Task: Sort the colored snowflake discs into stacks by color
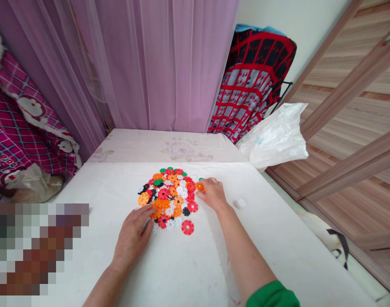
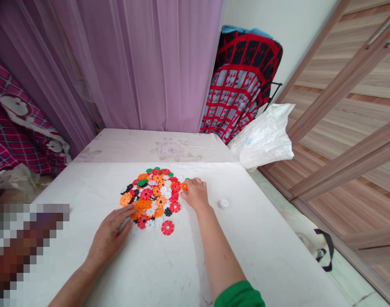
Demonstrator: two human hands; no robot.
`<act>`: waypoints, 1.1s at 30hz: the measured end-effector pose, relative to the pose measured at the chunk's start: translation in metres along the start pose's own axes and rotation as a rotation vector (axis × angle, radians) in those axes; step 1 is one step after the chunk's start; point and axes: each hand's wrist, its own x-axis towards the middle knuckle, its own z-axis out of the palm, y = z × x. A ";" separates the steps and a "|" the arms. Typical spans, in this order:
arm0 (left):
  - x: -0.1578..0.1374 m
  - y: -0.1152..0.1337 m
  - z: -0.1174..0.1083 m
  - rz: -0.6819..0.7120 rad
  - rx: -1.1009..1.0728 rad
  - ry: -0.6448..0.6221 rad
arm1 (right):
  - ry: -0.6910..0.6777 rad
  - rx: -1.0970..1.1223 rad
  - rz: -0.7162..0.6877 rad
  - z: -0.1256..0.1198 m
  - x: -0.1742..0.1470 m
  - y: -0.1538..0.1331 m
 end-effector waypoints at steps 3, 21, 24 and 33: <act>0.000 0.001 0.000 -0.004 -0.002 -0.001 | -0.061 -0.023 0.004 -0.003 0.008 -0.003; -0.001 0.001 0.002 0.002 -0.002 0.007 | 0.264 0.472 0.183 -0.003 -0.014 0.045; -0.002 0.000 0.002 0.005 0.005 -0.004 | 0.256 0.472 0.173 0.008 -0.025 0.047; -0.001 -0.001 0.002 0.014 0.004 -0.003 | 0.304 0.407 0.091 0.028 -0.022 0.041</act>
